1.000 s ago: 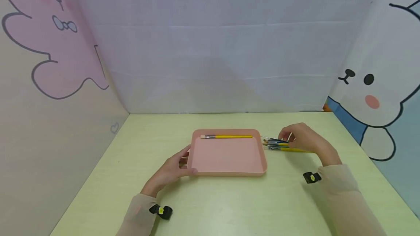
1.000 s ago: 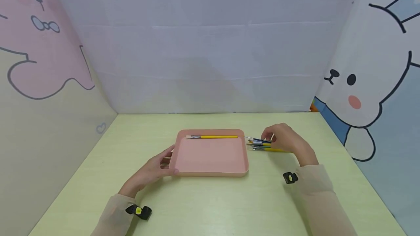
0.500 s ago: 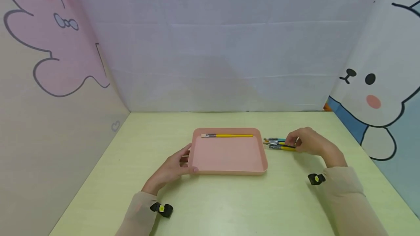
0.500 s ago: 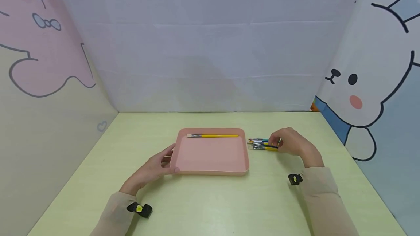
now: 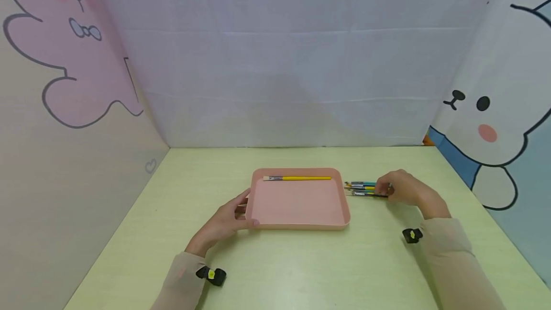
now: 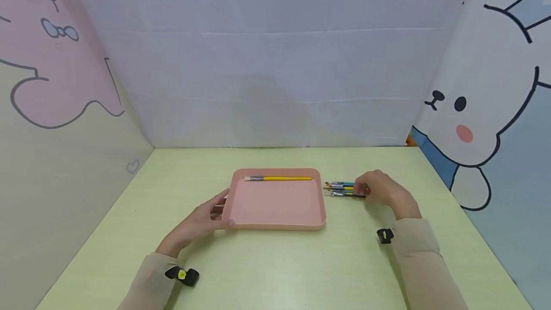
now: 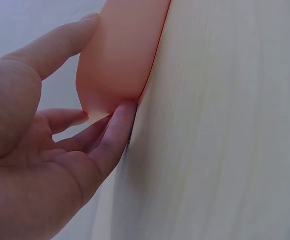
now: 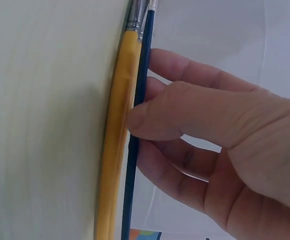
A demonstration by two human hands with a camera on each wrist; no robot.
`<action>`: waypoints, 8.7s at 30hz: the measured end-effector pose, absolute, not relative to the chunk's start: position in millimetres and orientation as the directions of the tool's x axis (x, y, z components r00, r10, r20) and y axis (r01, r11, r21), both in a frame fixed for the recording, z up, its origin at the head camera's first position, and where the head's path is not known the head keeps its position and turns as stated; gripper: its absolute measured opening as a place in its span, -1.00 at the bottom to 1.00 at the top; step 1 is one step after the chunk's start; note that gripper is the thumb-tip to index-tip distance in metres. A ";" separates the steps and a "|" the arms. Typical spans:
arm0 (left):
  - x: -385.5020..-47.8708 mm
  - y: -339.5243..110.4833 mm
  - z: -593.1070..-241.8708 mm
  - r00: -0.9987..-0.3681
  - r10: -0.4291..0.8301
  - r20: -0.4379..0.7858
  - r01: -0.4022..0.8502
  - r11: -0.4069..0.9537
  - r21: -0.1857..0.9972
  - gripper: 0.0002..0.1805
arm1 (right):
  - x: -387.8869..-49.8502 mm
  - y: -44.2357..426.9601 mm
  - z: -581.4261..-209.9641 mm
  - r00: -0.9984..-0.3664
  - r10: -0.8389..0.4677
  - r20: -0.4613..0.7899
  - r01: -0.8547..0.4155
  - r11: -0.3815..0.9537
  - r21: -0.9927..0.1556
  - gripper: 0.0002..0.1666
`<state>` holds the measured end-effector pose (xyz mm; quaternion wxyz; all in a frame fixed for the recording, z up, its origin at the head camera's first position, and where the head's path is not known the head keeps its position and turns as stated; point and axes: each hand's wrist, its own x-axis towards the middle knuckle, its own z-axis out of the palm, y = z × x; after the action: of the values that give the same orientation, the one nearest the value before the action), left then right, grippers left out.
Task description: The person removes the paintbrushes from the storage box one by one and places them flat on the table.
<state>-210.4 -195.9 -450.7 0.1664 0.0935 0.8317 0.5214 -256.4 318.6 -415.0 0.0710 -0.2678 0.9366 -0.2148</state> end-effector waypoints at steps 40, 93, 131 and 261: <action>-210.7 -195.1 -452.6 -0.927 0.332 -0.175 -0.011 0.441 0.897 0.14 | -262.3 319.2 -423.2 -0.868 -0.497 -0.011 -0.453 0.801 -0.390 -0.66; -211.3 -195.7 -452.0 -0.930 0.328 -0.166 -0.008 0.434 0.901 0.12 | -276.9 211.3 -366.7 -0.789 -0.599 0.134 -0.591 0.683 -0.429 -0.56; -210.8 -196.3 -452.9 -0.922 0.353 -0.161 0.006 0.428 0.904 0.13 | -319.6 114.9 -391.1 -0.756 -0.626 -0.191 -0.510 0.746 -0.429 -0.37; -211.6 -201.5 -450.2 -0.918 0.357 -0.171 -0.002 0.428 0.904 0.13 | -227.8 339.9 -430.7 -0.771 -0.636 0.021 -0.585 0.696 -0.417 -0.57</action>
<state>-211.6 -201.5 -450.2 0.1713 0.1074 0.8275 0.5238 -227.8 339.9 -430.7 0.0625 -0.3324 0.9186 -0.2043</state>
